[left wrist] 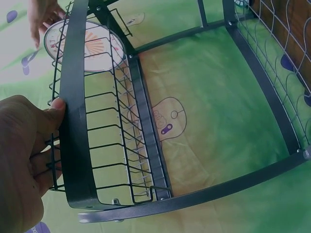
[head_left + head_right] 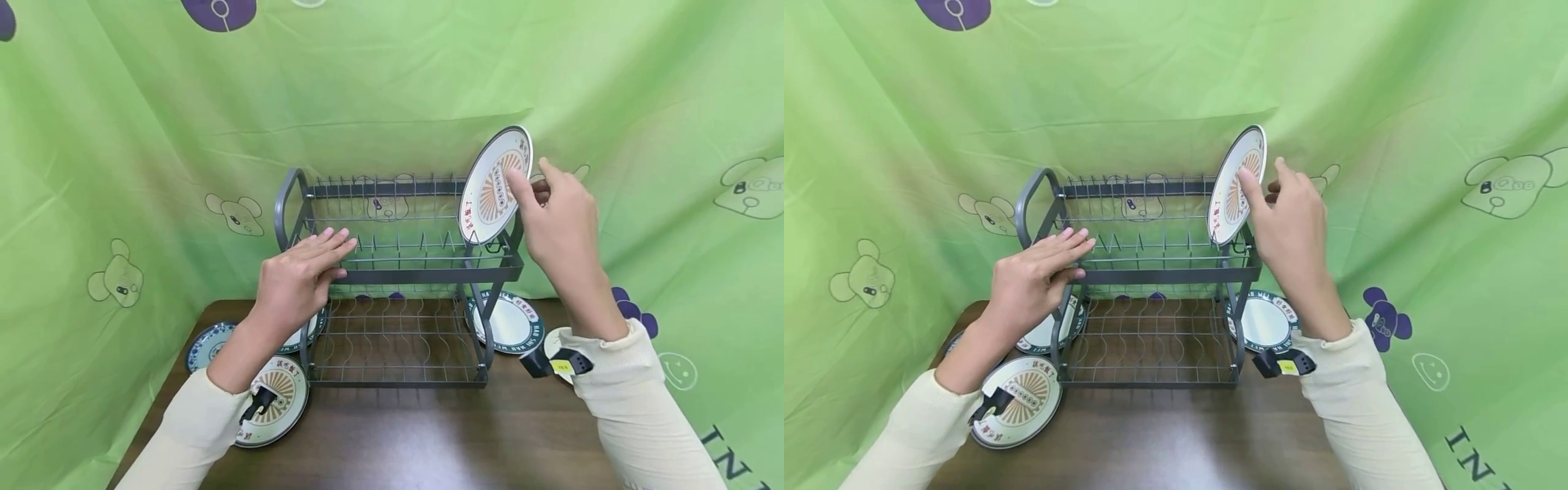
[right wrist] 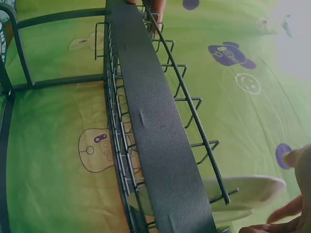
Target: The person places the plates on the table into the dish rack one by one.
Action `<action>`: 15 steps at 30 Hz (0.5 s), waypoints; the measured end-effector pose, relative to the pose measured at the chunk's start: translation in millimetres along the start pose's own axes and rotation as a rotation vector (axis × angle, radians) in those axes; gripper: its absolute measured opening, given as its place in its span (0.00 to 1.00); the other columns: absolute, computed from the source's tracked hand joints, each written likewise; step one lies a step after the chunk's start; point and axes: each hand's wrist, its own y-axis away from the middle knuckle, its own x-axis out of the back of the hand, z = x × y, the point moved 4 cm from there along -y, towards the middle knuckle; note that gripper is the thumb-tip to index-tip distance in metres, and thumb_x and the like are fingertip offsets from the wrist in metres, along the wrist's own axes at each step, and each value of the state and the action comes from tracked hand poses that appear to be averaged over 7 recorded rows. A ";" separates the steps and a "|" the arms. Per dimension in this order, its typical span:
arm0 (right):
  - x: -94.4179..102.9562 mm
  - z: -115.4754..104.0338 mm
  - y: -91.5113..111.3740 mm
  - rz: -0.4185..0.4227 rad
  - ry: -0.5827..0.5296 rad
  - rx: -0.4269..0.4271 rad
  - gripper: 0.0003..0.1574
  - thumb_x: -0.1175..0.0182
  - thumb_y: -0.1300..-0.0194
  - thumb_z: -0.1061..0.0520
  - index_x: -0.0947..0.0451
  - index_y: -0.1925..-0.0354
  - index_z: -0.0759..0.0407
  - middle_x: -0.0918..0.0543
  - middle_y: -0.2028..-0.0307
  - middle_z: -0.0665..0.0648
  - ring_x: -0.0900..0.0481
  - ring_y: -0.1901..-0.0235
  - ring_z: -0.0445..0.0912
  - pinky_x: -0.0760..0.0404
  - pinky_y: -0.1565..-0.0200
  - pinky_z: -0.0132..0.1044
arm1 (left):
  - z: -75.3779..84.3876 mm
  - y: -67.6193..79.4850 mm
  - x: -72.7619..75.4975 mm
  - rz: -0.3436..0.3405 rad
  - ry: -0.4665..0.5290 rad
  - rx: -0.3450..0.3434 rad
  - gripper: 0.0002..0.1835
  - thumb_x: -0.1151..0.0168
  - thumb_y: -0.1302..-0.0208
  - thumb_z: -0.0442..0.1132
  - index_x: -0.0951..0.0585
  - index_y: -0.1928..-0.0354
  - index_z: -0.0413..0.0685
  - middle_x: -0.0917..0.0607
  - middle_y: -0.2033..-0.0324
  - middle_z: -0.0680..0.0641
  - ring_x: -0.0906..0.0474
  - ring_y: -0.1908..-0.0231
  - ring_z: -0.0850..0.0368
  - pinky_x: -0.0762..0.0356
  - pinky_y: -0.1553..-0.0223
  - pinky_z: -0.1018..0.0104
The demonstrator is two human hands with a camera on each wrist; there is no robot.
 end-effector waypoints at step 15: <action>-11.7 44.5 56.8 0.067 -0.094 0.321 0.25 0.36 0.28 0.52 0.21 0.41 0.69 0.20 0.47 0.68 0.21 0.52 0.58 0.33 0.47 0.20 | -1.7 1.2 -1.6 0.024 0.000 -0.021 0.21 0.28 0.36 0.40 0.15 0.41 0.52 0.14 0.43 0.49 0.16 0.41 0.52 0.18 0.36 0.56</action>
